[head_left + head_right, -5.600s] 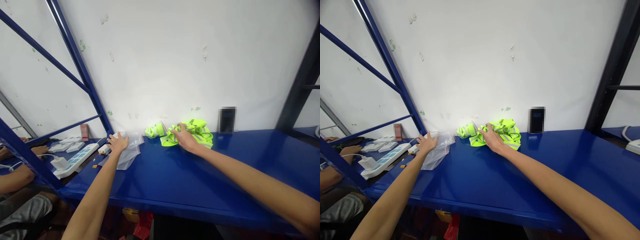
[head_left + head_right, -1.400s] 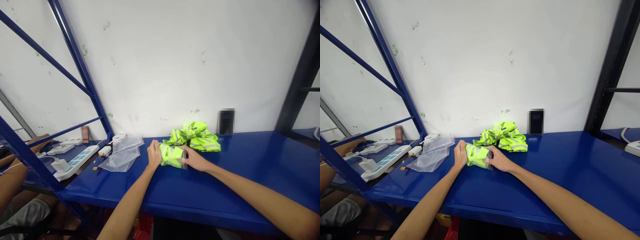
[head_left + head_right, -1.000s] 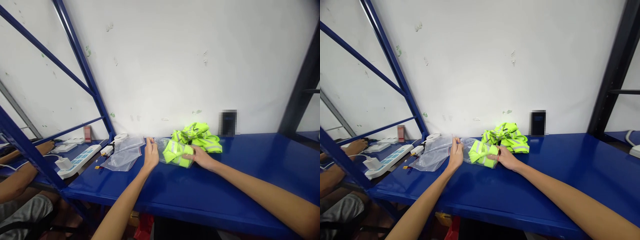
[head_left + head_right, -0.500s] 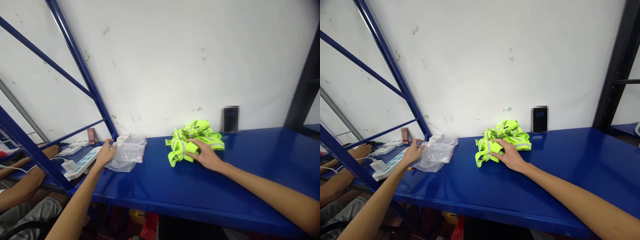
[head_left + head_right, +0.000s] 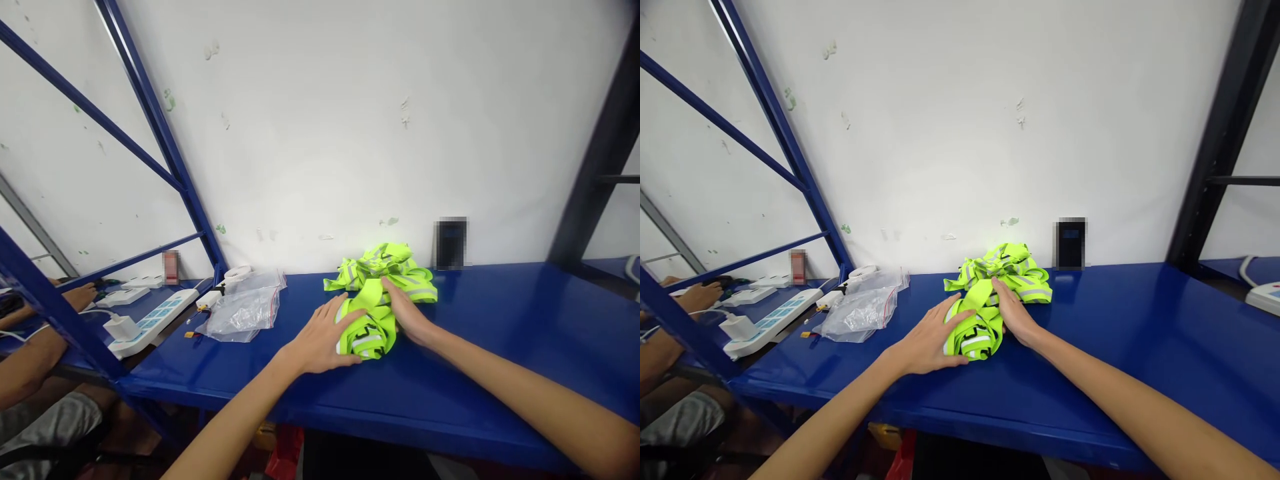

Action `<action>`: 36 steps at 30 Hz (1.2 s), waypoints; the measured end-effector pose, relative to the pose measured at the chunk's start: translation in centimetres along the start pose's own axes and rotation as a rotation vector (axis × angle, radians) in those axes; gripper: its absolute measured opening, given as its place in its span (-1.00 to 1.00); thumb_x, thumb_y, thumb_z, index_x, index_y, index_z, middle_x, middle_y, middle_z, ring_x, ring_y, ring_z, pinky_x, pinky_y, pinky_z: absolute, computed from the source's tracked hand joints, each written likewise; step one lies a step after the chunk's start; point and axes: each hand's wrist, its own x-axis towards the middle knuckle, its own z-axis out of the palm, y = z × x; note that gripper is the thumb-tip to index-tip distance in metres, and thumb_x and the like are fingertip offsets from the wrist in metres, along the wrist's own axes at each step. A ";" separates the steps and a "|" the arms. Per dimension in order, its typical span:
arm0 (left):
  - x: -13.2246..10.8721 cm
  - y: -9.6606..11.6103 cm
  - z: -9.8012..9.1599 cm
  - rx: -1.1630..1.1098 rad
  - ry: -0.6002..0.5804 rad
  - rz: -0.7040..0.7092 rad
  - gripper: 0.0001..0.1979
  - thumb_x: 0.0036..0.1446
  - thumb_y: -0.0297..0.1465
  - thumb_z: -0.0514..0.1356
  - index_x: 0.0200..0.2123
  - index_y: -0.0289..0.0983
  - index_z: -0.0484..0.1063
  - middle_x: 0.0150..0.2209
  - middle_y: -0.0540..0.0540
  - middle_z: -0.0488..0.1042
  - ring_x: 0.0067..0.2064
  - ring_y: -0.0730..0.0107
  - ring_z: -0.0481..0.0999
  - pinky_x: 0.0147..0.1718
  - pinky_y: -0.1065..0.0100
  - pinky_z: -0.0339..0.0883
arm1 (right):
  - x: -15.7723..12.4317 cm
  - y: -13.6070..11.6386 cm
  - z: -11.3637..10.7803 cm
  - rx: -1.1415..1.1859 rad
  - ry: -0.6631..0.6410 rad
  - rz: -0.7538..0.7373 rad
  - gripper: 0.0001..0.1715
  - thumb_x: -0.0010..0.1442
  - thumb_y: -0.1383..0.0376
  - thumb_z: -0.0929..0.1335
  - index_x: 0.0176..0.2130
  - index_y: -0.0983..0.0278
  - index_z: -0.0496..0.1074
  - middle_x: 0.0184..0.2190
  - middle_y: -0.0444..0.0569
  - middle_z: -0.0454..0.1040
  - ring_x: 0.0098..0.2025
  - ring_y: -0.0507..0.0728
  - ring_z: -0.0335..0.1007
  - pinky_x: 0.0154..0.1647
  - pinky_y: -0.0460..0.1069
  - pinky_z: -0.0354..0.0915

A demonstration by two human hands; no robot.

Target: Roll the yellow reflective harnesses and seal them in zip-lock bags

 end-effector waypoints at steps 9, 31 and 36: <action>3.2 -3.6 -3.4 -0.313 -0.106 -0.135 -0.57 0.12 -0.30 0.19 0.07 -0.21 0.36 0.06 -0.13 0.45 0.06 0.13 0.43 0.11 0.15 0.23 | -1.1 -1.6 -2.9 -0.625 0.017 -0.704 -0.42 0.24 0.11 0.30 0.20 0.17 0.20 0.22 0.19 0.07 0.22 0.38 0.13 0.12 0.29 0.21; 5.0 -4.3 -6.0 -0.284 0.342 0.042 -0.79 0.21 -0.29 0.15 -0.14 -0.22 0.48 -0.08 -0.15 0.53 0.04 0.24 0.47 0.08 0.23 0.28 | -1.9 -2.2 -1.2 -0.313 -0.024 -0.684 -0.42 0.05 0.48 0.35 0.06 0.17 0.30 -0.11 0.01 0.45 -0.07 0.22 0.42 -0.07 0.10 0.34; 4.5 -3.3 -2.3 -0.394 0.534 -0.018 -0.78 0.10 -0.27 0.24 -0.22 -0.25 0.50 -0.22 -0.14 0.57 -0.17 0.27 0.54 -0.08 0.26 0.37 | -1.9 -1.8 -1.2 -0.346 0.027 -0.797 -0.29 0.00 0.58 0.27 0.11 0.14 0.28 -0.10 0.02 0.44 -0.05 0.22 0.42 -0.08 0.11 0.38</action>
